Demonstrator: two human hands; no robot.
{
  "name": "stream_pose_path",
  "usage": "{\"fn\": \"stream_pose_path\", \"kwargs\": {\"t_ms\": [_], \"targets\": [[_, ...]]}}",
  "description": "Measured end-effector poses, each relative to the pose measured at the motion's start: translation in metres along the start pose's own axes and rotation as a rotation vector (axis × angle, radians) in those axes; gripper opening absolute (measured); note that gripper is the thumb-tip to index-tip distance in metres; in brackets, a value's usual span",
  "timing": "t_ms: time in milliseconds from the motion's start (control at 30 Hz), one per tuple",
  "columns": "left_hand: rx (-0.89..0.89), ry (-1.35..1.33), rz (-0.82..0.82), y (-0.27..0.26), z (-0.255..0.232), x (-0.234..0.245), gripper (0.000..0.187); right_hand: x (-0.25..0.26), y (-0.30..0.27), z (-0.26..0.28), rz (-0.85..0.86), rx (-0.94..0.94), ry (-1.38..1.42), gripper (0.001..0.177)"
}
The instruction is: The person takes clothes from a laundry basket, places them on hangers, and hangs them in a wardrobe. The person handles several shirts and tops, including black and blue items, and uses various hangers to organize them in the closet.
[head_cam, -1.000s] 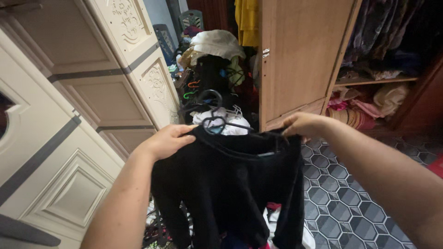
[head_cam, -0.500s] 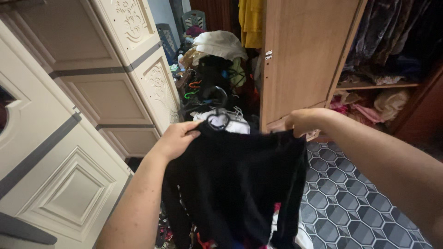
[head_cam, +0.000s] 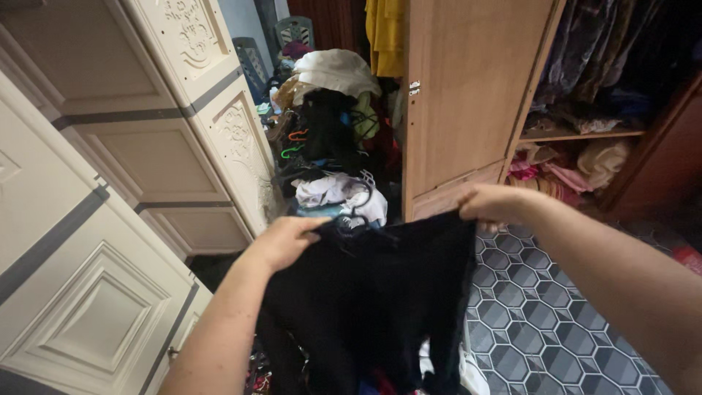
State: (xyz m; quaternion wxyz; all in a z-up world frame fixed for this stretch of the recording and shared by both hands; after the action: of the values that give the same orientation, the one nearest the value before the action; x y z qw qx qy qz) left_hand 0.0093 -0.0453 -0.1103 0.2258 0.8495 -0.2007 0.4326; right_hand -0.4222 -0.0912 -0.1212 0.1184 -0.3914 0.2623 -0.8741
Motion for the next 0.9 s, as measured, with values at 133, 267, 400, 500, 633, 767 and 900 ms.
{"fn": "stream_pose_path", "kwargs": {"t_ms": [133, 267, 400, 500, 633, 767, 900], "targets": [[-0.013, -0.039, -0.043, -0.002, -0.008, -0.005, 0.046, 0.001, -0.035, 0.043, 0.358, 0.422, 0.622, 0.018], [-0.197, -0.38, -0.277, -0.007, -0.013, 0.009, 0.042, -0.038, -0.049, 0.083, -0.13, 0.902, 0.082, 0.045], [-0.06, -0.336, -0.152, -0.024, -0.009, 0.032, 0.059, -0.058, -0.037, 0.081, -0.35, 0.635, -0.23, 0.026], [0.12, -0.121, 0.059, -0.047, 0.0, 0.046, 0.071, -0.041, -0.032, 0.071, -0.35, 0.756, -0.018, 0.025], [0.228, 0.109, 0.133, -0.07, 0.026, 0.05, 0.042, -0.018, -0.018, 0.065, -0.403, 0.726, -0.139, 0.027], [0.316, 0.119, -0.017, -0.091, 0.066, 0.083, 0.032, 0.0, -0.012, 0.056, -0.299, 0.745, -0.055, 0.032], [0.34, 0.284, -0.209, -0.107, 0.062, 0.117, 0.041, 0.003, -0.009, 0.056, -0.29, 0.756, 0.006, 0.031]]}}
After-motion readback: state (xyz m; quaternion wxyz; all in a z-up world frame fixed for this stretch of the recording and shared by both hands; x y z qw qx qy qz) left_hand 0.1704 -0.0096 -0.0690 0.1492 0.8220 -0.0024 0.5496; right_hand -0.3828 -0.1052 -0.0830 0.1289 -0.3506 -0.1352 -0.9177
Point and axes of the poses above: each hand's wrist, its own y-axis towards the middle knuckle, its own x-axis out of the back of the hand, z = x × y, the point moved 2 cm from there along y, towards the middle knuckle, and after that the axes turned 10 degrees about -x, right-handed, at the moved point
